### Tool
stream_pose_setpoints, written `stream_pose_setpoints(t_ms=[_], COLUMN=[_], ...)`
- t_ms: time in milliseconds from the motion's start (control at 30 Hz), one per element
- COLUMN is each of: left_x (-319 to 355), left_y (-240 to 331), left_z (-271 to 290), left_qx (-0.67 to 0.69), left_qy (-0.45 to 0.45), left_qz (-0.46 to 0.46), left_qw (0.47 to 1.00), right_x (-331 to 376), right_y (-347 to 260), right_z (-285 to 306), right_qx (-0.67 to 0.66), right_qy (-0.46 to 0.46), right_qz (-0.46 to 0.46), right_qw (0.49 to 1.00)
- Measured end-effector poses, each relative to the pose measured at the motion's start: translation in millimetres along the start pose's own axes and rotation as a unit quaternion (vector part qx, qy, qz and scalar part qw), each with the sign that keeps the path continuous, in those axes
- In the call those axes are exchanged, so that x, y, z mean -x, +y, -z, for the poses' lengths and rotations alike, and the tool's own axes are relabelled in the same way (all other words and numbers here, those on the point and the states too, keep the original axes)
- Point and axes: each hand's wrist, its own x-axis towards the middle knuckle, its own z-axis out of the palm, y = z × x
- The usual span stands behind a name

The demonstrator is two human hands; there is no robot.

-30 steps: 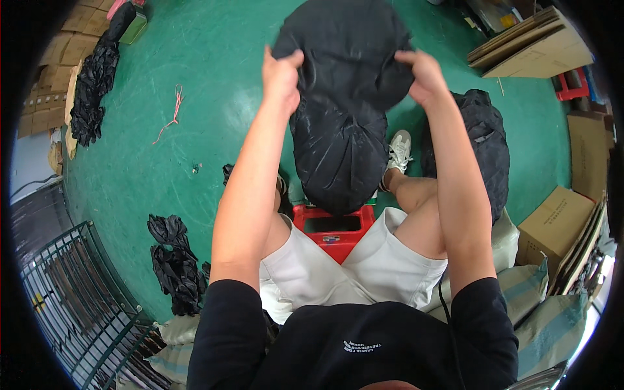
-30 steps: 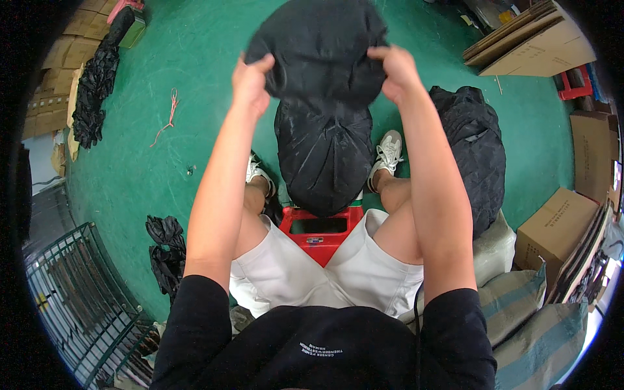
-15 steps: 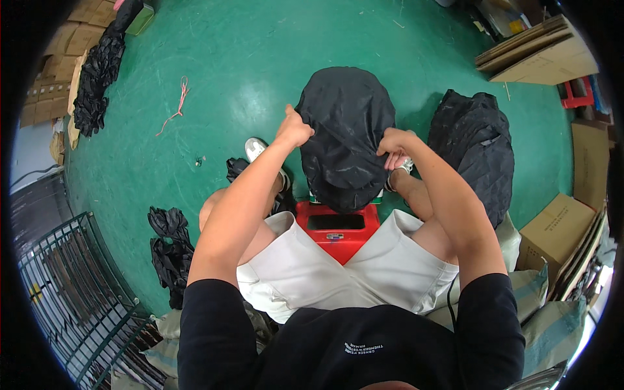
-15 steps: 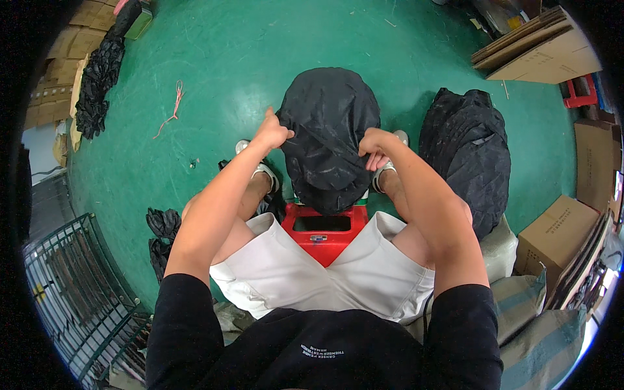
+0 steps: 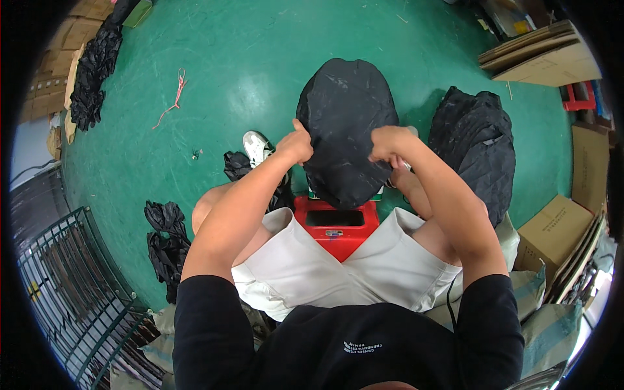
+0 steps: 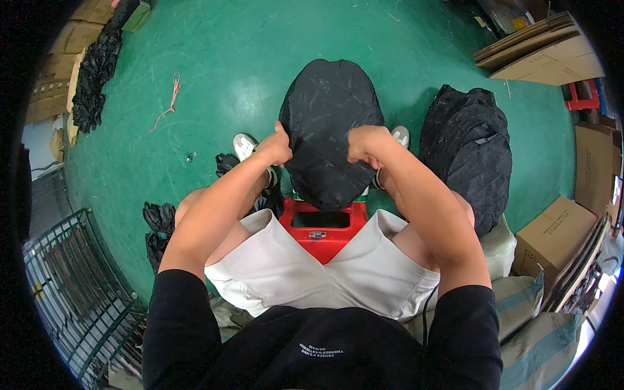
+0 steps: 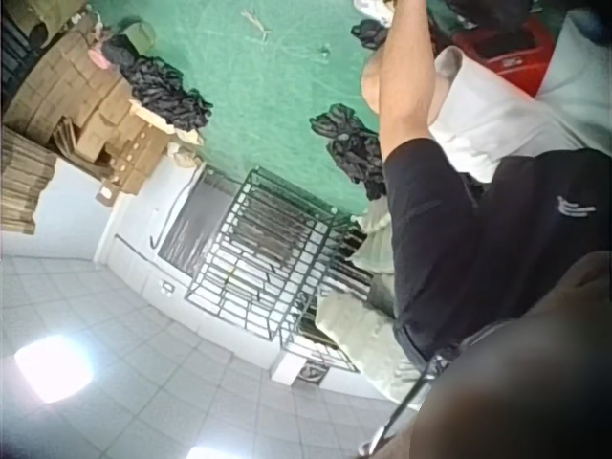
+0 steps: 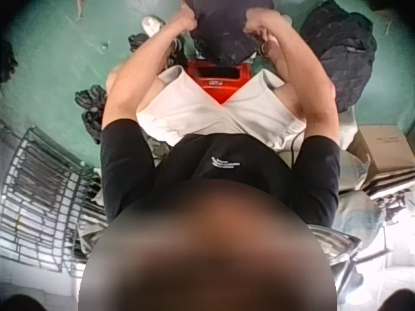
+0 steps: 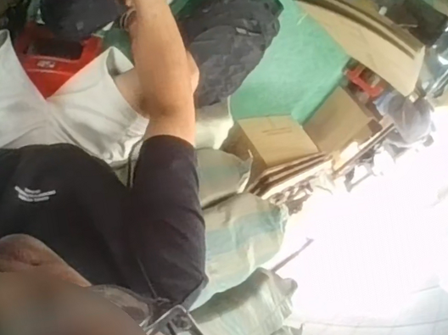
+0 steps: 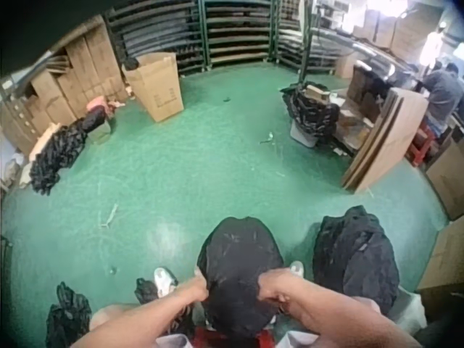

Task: Inspect and fold black fabric covers while sitting on a stool in a warehouse.

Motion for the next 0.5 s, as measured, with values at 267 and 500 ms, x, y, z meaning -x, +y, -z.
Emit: stream_pose_setpoints(t_ms=[267, 500], left_x=[-6, 26], left_y=[-13, 10], left_z=[-12, 78], left_qx=[-0.205, -0.015], left_qy=[0.024, 0.182], left_qz=[-0.017, -0.242], left_qw=[0.978, 0.953], right_x=[112, 107], right_y=[-88, -92], right_z=[2, 23], right_qx=[0.014, 0.060], right_qy=[0.163, 0.229], right_qz=[0.209, 0.167], right_qw=[0.964, 0.957])
